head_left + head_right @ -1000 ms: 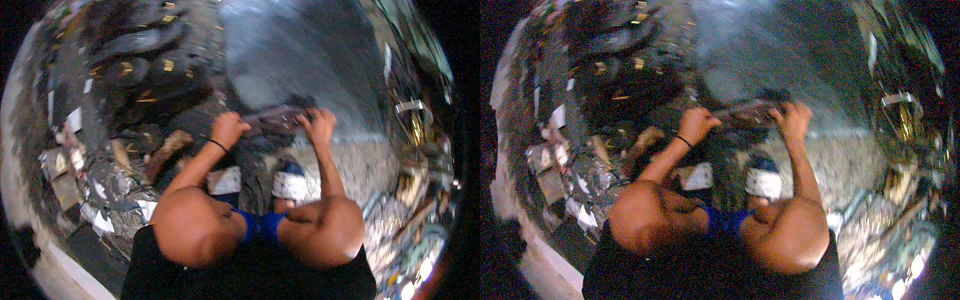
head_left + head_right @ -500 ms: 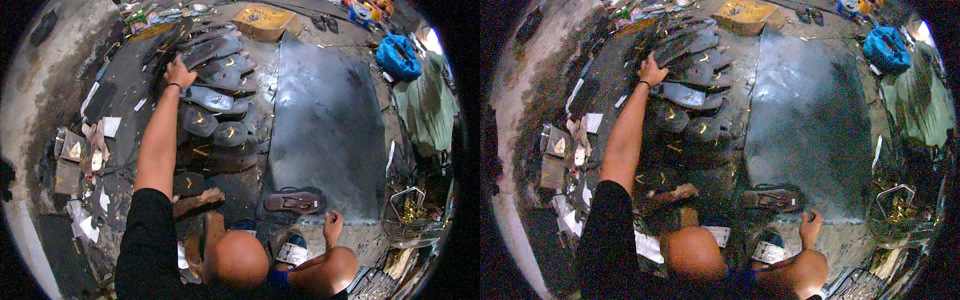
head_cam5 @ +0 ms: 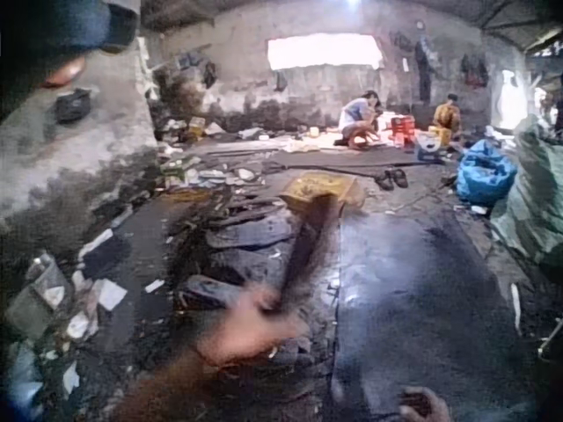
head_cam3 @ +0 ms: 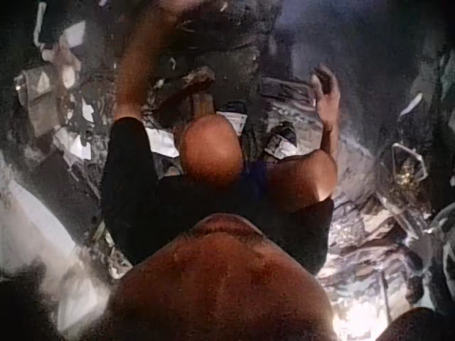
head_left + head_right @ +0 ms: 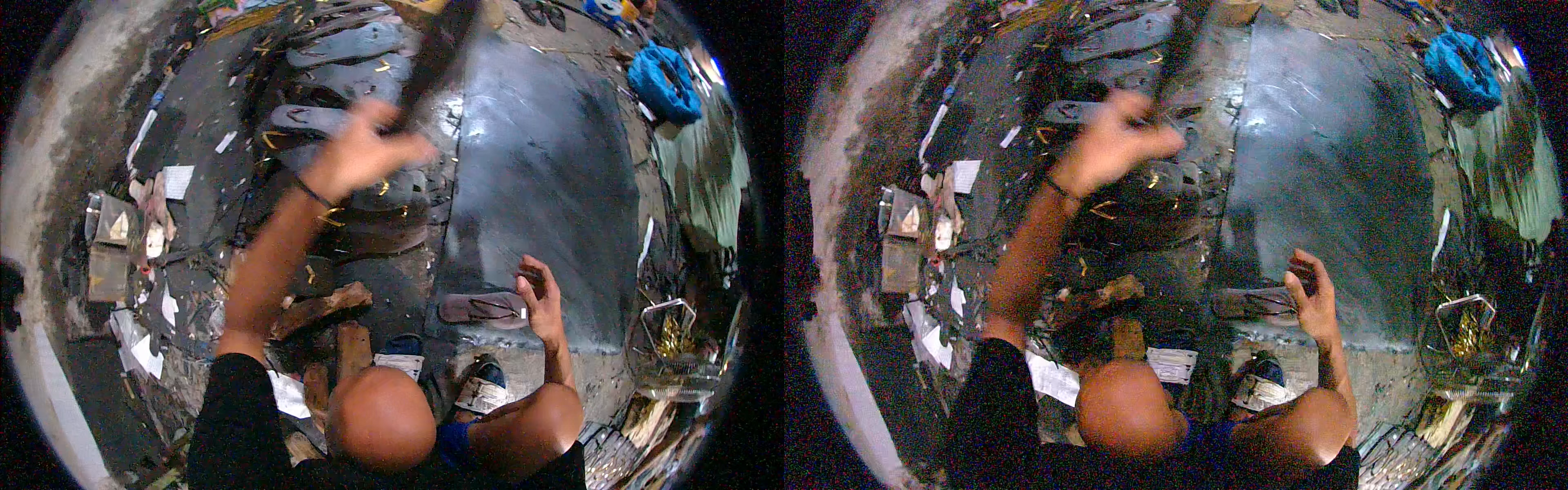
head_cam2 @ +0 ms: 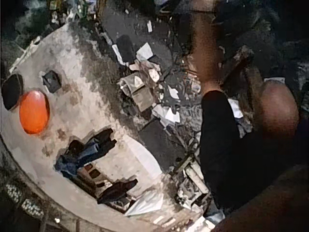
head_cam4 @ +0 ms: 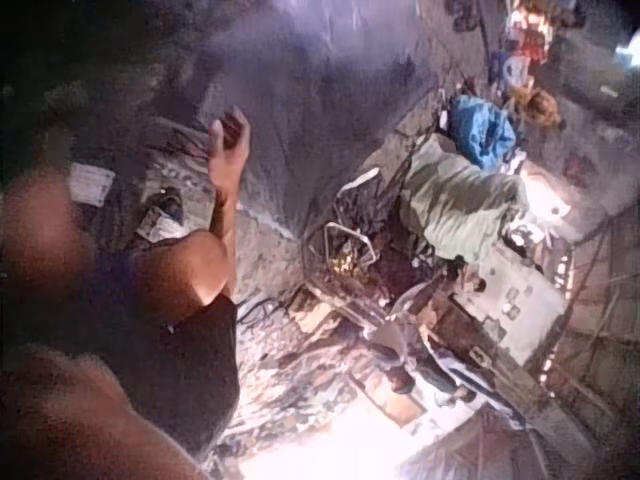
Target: The person sits on the floor and applies a yellow adhesive to a black sheet using a brush, then pours more adhesive from a metal can into a container. The person continues spreading adhesive and arranges brown flip-flops on the treated surface.
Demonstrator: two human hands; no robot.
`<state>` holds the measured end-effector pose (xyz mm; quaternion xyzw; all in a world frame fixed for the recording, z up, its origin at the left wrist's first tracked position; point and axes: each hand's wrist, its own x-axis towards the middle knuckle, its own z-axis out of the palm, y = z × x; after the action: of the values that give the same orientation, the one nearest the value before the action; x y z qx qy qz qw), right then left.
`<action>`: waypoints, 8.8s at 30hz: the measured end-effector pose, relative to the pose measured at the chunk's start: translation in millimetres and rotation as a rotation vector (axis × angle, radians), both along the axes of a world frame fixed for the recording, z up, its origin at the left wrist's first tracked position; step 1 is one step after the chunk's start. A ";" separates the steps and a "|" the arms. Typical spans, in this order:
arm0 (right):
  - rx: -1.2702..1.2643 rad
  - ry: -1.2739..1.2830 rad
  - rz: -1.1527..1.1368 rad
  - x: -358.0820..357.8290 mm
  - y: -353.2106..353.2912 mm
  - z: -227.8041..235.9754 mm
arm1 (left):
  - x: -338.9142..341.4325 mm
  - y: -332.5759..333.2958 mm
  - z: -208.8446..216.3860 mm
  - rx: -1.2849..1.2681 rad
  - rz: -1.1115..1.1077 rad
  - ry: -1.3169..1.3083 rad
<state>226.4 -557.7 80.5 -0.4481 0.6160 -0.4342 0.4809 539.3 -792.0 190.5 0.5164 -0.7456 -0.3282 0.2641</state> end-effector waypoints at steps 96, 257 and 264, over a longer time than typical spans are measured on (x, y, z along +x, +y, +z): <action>-0.202 0.661 -0.156 -23.4 11.4 -96.9 | 146.3 -4.2 -69.3 -0.558 -0.214 -0.721; -0.043 0.807 -0.411 -149.0 -65.1 -156.9 | 29.3 28.6 -130.2 -0.323 -0.069 -0.896; -0.352 0.739 -0.011 -24.8 -80.7 -91.8 | 70.5 19.1 -98.0 -0.421 -0.145 -0.881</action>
<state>201.6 -638.3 -11.4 -0.6459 0.6661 -0.3453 0.1409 609.9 -772.9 92.5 0.4881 -0.8706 0.0619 -0.0013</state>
